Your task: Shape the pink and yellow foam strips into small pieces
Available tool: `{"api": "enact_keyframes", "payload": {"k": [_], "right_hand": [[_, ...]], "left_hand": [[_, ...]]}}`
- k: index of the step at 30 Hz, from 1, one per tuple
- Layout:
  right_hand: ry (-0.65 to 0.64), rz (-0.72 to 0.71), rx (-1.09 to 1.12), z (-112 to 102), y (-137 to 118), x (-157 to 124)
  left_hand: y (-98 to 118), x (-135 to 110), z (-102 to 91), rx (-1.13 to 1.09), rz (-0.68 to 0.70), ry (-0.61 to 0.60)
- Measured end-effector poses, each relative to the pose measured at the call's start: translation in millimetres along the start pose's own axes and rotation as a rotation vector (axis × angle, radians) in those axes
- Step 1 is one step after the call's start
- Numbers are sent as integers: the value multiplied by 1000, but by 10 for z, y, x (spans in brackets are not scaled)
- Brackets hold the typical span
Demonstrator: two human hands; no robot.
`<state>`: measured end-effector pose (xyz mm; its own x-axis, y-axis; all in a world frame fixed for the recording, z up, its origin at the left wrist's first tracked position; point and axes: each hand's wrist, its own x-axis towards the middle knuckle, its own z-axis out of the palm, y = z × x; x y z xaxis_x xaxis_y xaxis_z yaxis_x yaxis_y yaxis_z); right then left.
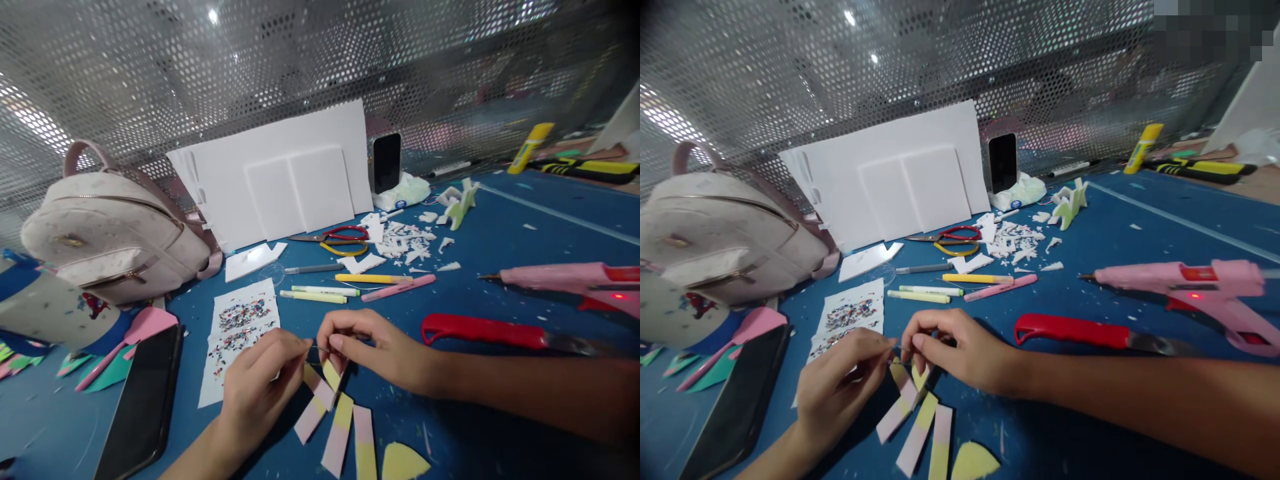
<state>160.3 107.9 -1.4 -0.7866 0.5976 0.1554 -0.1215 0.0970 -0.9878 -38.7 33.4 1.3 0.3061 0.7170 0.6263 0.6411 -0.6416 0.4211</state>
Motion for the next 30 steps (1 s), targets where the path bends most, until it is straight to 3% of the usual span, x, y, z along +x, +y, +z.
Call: {"api": "enact_keyframes", "payload": {"k": [10,21,30], "right_hand": [[21,116,-59,28,60,11],[67,151,12,19,128,34],[102,85,-35,24,112,32]], "left_hand": [[24,16,17,5,-11,13],[99,57,33,-52,-56,-12],[107,28,62,-101,-202,-40]]}}
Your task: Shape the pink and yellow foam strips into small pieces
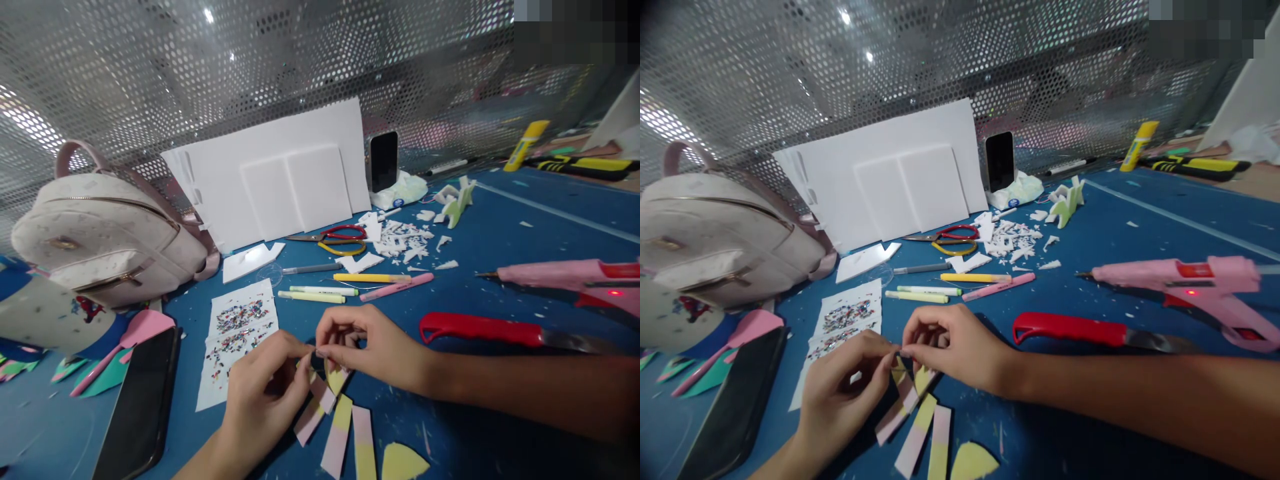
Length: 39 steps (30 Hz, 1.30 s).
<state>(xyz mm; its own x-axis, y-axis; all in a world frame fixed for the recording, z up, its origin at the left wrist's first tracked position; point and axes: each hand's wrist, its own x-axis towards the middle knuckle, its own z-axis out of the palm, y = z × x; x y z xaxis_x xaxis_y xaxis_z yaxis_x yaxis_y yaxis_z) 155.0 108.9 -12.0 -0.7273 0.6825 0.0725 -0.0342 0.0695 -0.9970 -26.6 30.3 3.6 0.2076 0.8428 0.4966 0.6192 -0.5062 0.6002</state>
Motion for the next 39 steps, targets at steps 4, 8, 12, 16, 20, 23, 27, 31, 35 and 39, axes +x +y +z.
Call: {"api": "enact_keyframes", "payload": {"k": [4,8,12,16,20,23,27,31,35,39], "right_hand": [[8,-13,25,2,-37,-2],[0,-10,16,5,-52,-11],[5,-16,-18,9,-55,-8],[10,-25,-55,13,-71,-14],[1,-58,-88,15,-79,-28],[44,-113,-165,4,-62,-24],[100,-211,-304,-22,-46,-14],[153,-349,-403,-25,-54,-39],[184,-531,-433,1,-63,-101],[194,-614,-469,19,-59,-129]], "left_hand": [[-2,-6,-1,-29,-116,-19],[-5,-2,3,-56,-192,-19],[-1,5,19,-108,-236,-5],[-6,-9,54,-265,-358,2],[3,-8,90,-607,-566,-45],[33,19,105,-827,-697,-121],[80,56,110,-937,-791,-153],[123,56,100,-1018,-873,-152],[154,45,97,-1088,-973,-116],[138,42,95,-1120,-999,-47]]}}
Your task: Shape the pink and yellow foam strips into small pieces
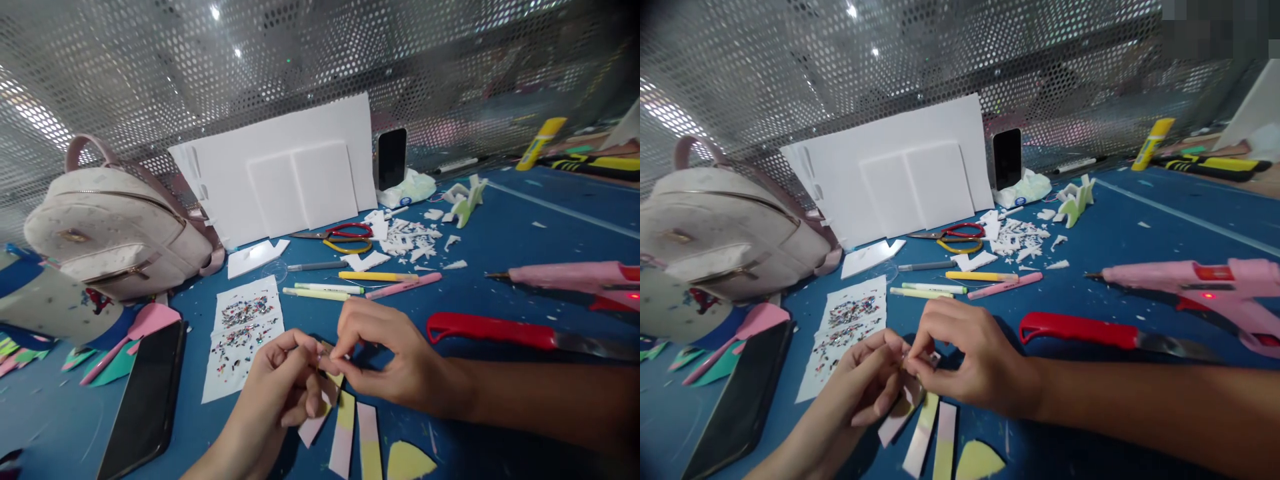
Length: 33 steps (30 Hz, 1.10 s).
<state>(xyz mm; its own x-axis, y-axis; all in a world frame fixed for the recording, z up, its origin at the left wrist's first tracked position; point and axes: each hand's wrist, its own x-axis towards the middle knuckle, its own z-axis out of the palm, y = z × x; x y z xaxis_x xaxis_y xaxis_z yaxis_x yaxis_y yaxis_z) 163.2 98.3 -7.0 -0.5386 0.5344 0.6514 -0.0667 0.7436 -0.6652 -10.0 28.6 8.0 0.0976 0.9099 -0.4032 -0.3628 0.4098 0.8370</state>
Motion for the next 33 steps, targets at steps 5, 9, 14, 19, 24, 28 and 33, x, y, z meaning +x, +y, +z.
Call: {"api": "enact_keyframes", "payload": {"k": [5,9,14,19,24,28,33], "right_hand": [[17,5,-21,12,14,15],[-9,18,-33,6,8,25],[-13,106,-14,12,19,17],[-53,270,66,37,47,25],[-95,364,132,39,73,46],[-109,349,99,24,89,57],[-36,296,34,2,58,49]], "left_hand": [[4,26,-55,11,41,38],[5,19,-62,13,70,56],[8,4,-19,-28,122,101],[-8,7,-13,-28,139,114],[-11,12,-26,-65,146,118],[2,22,-36,-59,137,126],[23,19,-22,16,176,122]]}}
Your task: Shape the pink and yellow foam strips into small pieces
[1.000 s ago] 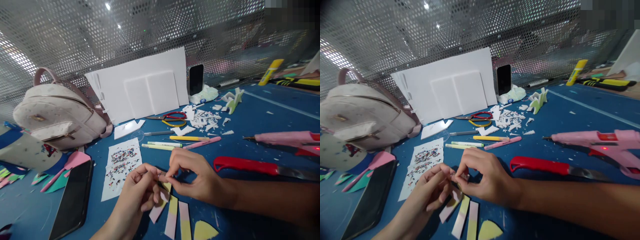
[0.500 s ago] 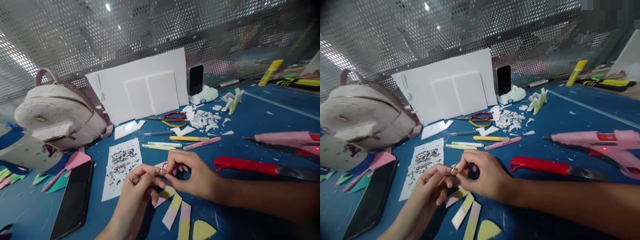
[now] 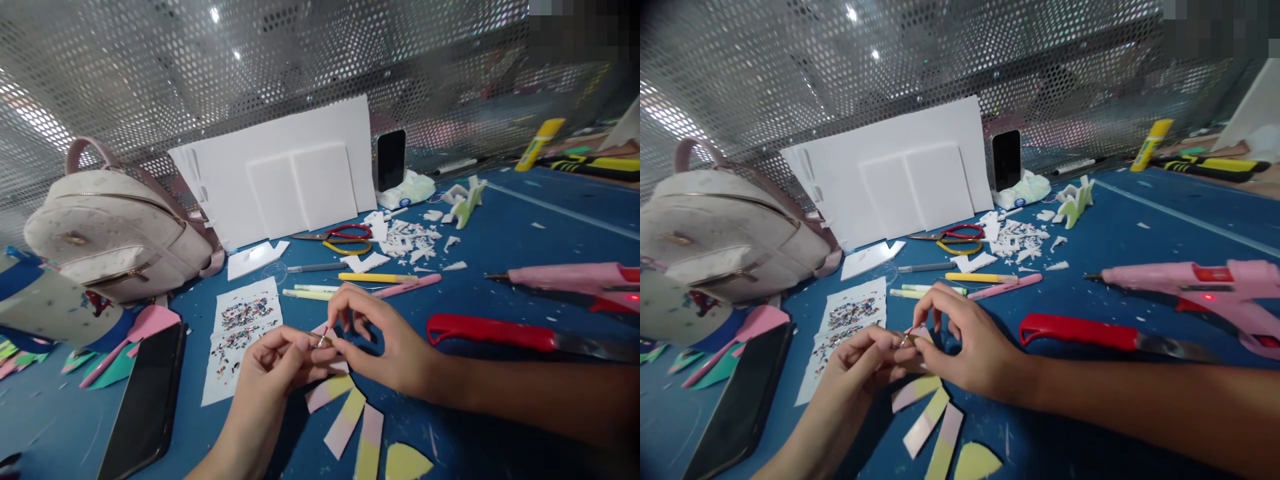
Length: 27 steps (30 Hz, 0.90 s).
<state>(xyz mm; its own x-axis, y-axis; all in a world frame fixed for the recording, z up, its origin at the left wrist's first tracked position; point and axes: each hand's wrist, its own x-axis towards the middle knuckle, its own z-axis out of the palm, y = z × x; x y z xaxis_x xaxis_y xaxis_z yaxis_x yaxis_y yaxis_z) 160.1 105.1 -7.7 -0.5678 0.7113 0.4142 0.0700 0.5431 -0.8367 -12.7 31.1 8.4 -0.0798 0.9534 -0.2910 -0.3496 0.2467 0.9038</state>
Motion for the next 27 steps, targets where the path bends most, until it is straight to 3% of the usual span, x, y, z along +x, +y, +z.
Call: {"api": "enact_keyframes", "payload": {"k": [5,10,14,21,27], "right_hand": [[-73,-17,-2,-30,-51,-6],[-102,101,68,-23,-29,17],[-148,147,126,6,11,24],[-156,114,123,14,23,23],[-149,131,147,12,37,23]], "left_hand": [[49,-11,8,211,128,-9],[69,-23,8,454,350,-33],[42,-47,32,520,489,22],[45,-61,57,608,624,48],[41,-78,85,572,626,45]]}}
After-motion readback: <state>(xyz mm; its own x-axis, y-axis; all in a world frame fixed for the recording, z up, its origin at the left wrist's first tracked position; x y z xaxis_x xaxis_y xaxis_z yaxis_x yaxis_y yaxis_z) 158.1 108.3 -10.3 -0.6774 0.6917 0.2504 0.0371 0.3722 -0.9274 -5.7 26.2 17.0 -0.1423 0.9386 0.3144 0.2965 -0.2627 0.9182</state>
